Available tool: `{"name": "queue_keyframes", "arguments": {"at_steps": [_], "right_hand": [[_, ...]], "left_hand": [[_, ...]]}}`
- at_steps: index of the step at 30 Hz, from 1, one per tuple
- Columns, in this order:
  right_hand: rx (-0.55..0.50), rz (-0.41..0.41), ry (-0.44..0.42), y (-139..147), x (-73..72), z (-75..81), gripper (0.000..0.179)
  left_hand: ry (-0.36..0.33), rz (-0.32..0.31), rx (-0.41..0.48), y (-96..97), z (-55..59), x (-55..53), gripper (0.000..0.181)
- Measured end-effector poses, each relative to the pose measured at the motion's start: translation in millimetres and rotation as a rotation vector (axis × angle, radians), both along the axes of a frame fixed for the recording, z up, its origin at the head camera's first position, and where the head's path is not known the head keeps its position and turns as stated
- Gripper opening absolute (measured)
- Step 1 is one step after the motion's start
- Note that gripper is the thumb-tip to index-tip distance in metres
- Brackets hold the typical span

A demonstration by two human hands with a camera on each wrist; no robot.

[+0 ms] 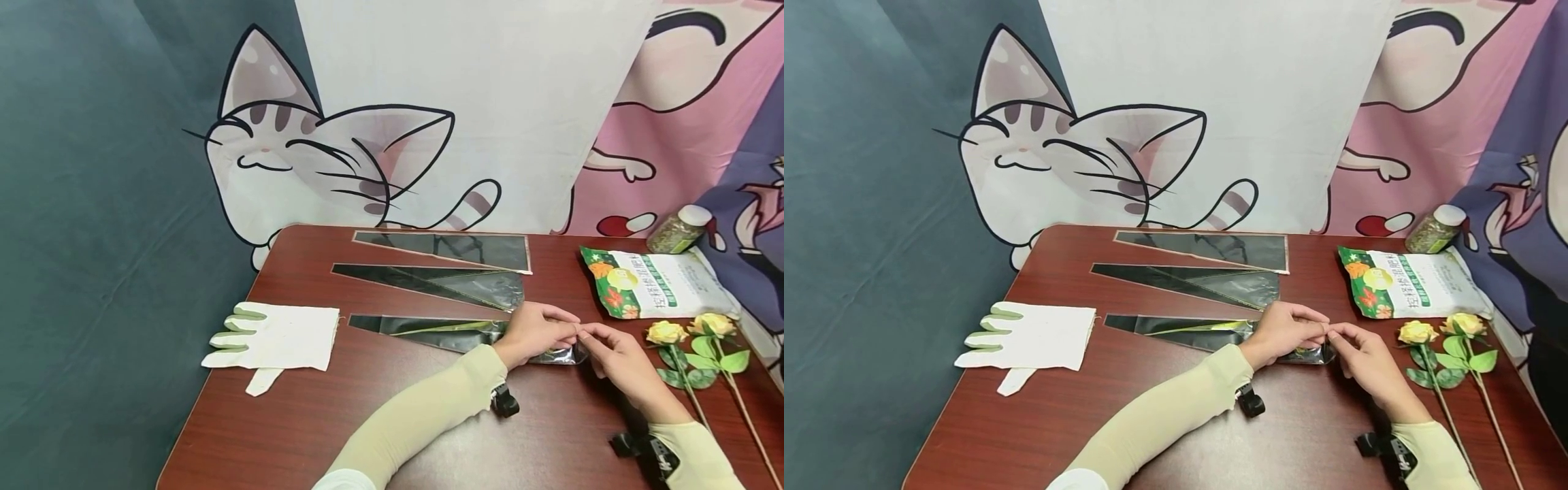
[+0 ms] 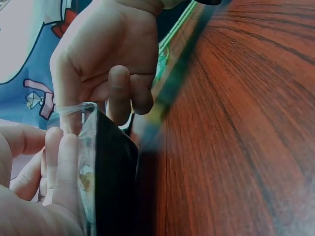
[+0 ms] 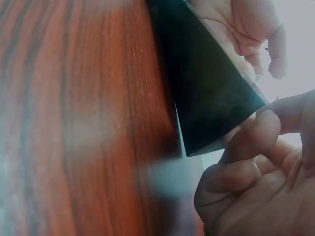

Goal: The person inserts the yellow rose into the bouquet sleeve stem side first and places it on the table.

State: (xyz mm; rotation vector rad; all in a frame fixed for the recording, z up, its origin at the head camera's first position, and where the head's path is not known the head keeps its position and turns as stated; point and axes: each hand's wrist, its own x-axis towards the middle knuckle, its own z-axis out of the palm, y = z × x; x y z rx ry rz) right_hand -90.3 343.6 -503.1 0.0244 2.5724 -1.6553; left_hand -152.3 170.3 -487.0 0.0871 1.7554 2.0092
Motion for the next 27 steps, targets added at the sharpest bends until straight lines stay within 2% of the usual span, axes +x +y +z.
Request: {"name": "queue_keyframes", "arguments": {"at_steps": [8, 12, 15, 20, 25, 27], "right_hand": [[-0.017, -0.02, -0.021, 4, 2.0, 2.0, 0.022], [0.011, -0.03, -0.013, 5, 1.9, 3.4, 0.033], [0.039, -0.044, -0.03, 5, 0.9, 5.3, 0.043], [0.074, -0.086, -0.096, 2, 0.3, 9.9, 0.054], [0.071, -0.114, -0.141, -3, 0.9, 13.3, 0.051], [0.057, -0.127, -0.145, -5, 0.9, 13.7, 0.049]], "left_hand": [[-0.023, -0.085, 0.068, -10.2, 3.2, 0.1, 0.007], [0.033, -0.101, 0.041, -20.2, 6.8, -1.3, 0.007], [0.121, -0.11, -0.019, -29.5, 9.2, -3.2, 0.011], [0.361, -0.149, -0.239, -49.4, 8.8, -10.1, 0.013], [0.595, -0.209, -0.482, -72.4, 5.1, -20.3, 0.022], [0.663, -0.237, -0.573, -81.0, 3.3, -24.1, 0.028]]}}
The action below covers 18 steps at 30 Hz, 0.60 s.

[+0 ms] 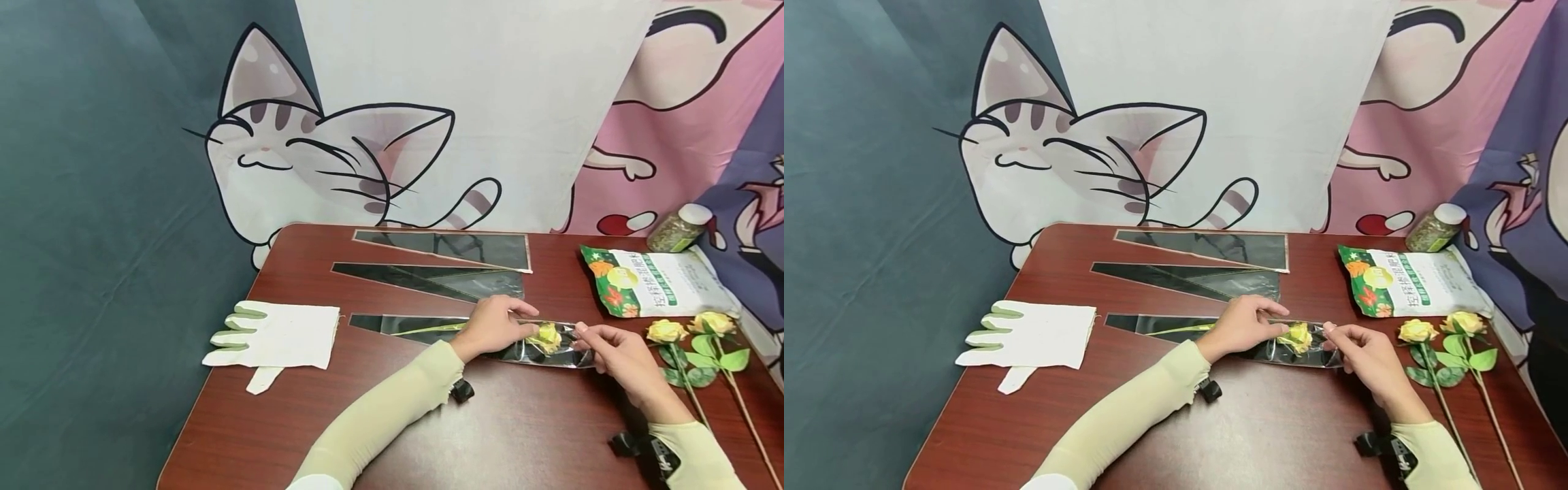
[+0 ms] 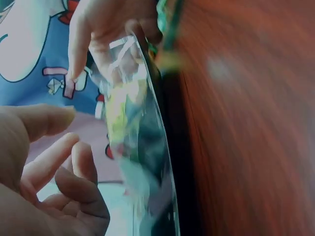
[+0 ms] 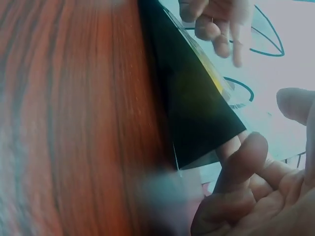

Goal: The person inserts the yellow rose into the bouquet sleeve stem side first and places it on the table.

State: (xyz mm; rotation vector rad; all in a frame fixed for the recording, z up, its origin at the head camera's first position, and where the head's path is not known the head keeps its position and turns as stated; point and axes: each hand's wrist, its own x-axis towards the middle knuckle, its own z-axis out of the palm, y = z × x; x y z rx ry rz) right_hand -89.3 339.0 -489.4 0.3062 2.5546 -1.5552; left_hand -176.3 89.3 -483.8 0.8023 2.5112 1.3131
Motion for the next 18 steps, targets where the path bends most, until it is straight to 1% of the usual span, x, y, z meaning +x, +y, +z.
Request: {"name": "queue_keyframes", "arguments": {"at_steps": [2, 3, 8, 11, 14, 18], "right_hand": [[-0.022, -0.02, 0.003, -1, -0.1, -0.2, 0.046], [-0.038, -0.028, 0.005, -2, -0.3, -0.5, 0.044], [-0.129, -0.047, 0.029, -4, -1.4, -2.7, 0.032], [-0.169, -0.055, 0.051, -3, -1.5, -4.9, 0.024], [-0.177, -0.059, 0.077, -3, -0.9, -6.9, 0.02], [-0.186, -0.078, 0.096, -4, -0.3, -7.8, 0.019]], "left_hand": [[0.056, -0.021, -0.086, -7.7, -1.8, -3.4, 0.034], [0.071, -0.033, -0.117, -11.1, -2.8, -4.9, 0.037], [0.09, -0.091, -0.241, -23.7, -6.9, -8.2, 0.054], [0.077, -0.114, -0.295, -28.0, -9.3, -8.0, 0.059], [0.065, -0.118, -0.328, -30.7, -11.2, -7.5, 0.06], [0.081, -0.116, -0.353, -32.5, -13.3, -7.6, 0.057]]}}
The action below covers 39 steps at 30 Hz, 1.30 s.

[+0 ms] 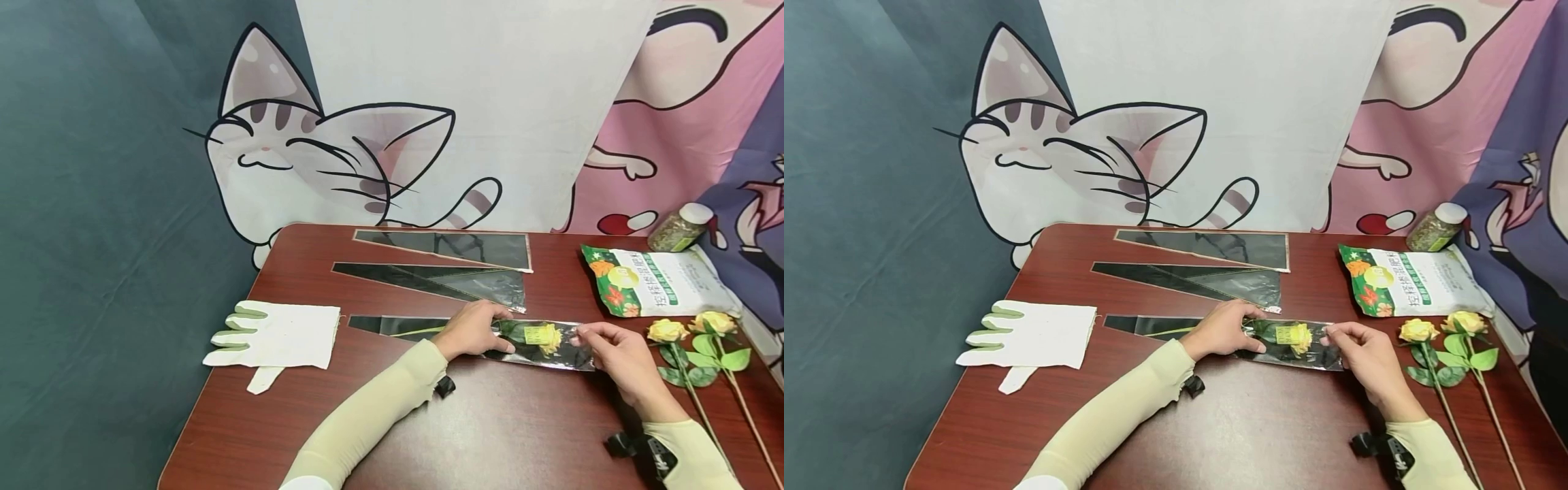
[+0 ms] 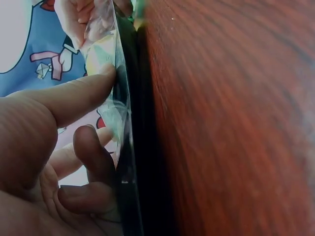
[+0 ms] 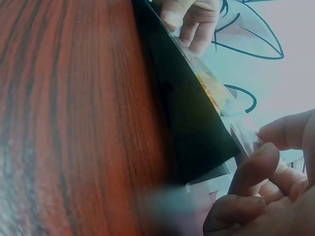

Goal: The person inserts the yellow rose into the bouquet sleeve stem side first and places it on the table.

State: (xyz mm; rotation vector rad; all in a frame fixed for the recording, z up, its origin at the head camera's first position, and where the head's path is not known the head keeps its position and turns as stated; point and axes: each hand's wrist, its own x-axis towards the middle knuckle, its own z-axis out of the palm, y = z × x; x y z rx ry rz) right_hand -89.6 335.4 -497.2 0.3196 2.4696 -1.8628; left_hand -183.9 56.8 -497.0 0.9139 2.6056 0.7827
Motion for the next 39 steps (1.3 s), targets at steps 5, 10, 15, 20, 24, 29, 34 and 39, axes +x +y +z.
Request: {"name": "queue_keyframes", "arguments": {"at_steps": [5, 10, 15, 20, 24, 29, 34, 39], "right_hand": [[-0.075, 0.001, -0.008, 1, 0.9, 2.1, 0.017], [0.004, 0.053, -0.022, 1, 4.0, 3.5, 0.015], [0.021, 0.052, -0.004, 1, 5.6, 2.9, 0.013], [0.04, 0.055, -0.002, 2, 4.7, 2.1, 0.014], [0.048, 0.026, -0.029, 5, 1.4, 6.0, 0.018], [0.052, -0.003, -0.05, 11, -5.1, 15.0, 0.017], [0.119, 0.007, -0.014, 14, -14.3, 27.0, 0.015], [0.243, 0.038, 0.066, 10, -27.4, 42.8, 0.025]], "left_hand": [[0.018, 0.003, -0.018, -2.2, -0.2, -0.5, 0.055], [0.027, 0.005, -0.017, -5.1, 0.7, -1.2, 0.055], [0.013, 0.015, -0.03, -7.1, 0.2, -2.0, 0.052], [0.023, 0.011, -0.037, -8.1, -0.8, -2.6, 0.051], [0.027, 0.002, -0.041, -8.7, -0.1, -2.7, 0.051], [0.022, -0.006, -0.03, -8.9, 0.4, -2.4, 0.049], [0.034, -0.023, -0.035, -8.6, -0.4, -2.7, 0.049], [0.003, -0.012, 0.009, -11.1, 4.0, -6.5, 0.051]]}}
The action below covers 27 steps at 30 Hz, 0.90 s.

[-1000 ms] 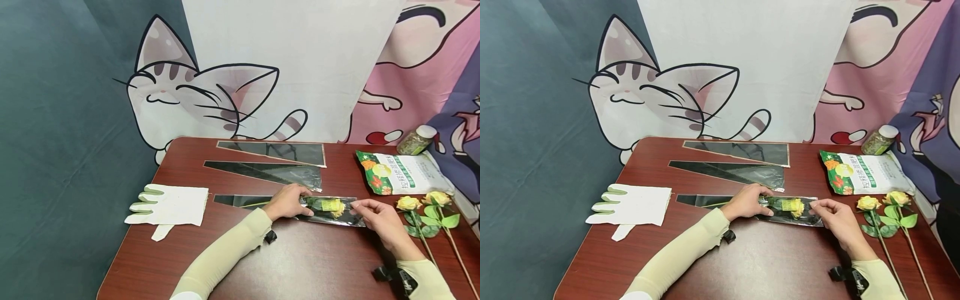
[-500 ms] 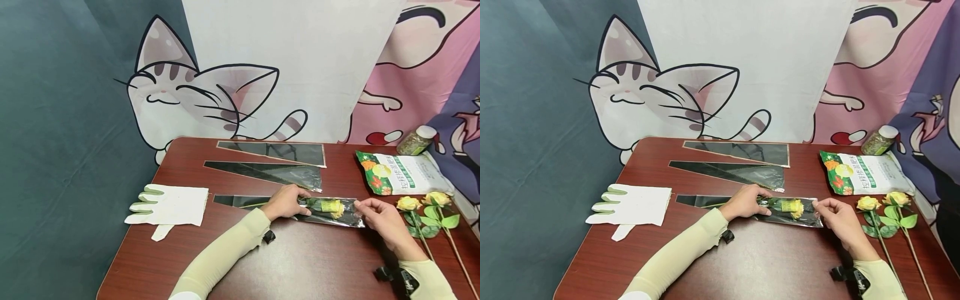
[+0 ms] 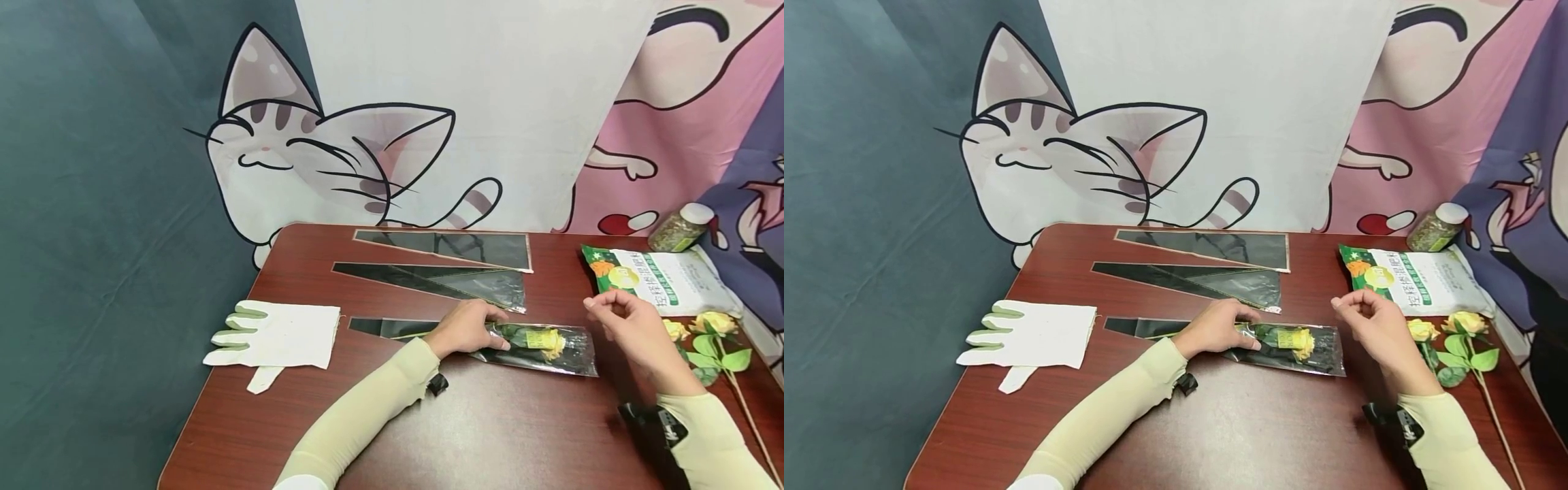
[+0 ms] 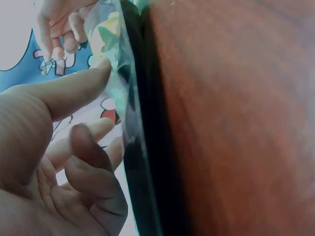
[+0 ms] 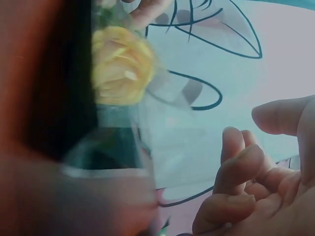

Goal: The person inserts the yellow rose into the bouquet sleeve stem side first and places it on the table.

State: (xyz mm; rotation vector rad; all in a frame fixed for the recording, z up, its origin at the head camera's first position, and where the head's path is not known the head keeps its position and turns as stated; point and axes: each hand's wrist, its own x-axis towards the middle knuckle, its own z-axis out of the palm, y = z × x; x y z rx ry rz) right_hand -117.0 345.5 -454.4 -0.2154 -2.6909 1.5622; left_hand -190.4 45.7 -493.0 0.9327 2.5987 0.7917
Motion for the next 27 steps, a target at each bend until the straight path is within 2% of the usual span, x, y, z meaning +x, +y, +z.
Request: {"name": "queue_keyframes", "arguments": {"at_steps": [3, 6, 13, 17, 22, 27], "right_hand": [[0.088, 0.044, 0.053, -4, -10.1, 8.0, 0.029], [0.157, 0.101, 0.098, -9, -22.3, 14.8, 0.027], [0.247, 0.212, 0.106, -21, -56.8, 23.7, 0.025], [0.287, 0.251, 0.079, -24, -77.5, 19.6, 0.03], [0.319, 0.299, 0.033, -25, -99.2, 10.7, 0.036], [0.338, 0.406, 0.025, -27, -117.7, -0.1, 0.038]], "left_hand": [[-0.033, 0.014, 0.055, -3.4, 5.0, -4.1, 0.051], [-0.045, 0.031, 0.083, -7.1, 9.7, -11.2, 0.049], [-0.039, 0.089, 0.081, -15.6, 14.6, -34.3, 0.043], [-0.073, 0.129, 0.092, -18.7, 11.2, -47.4, 0.042], [-0.082, 0.161, 0.122, -17.8, 5.0, -61.1, 0.044], [-0.096, 0.18, 0.124, -14.6, 0.7, -69.2, 0.047]]}}
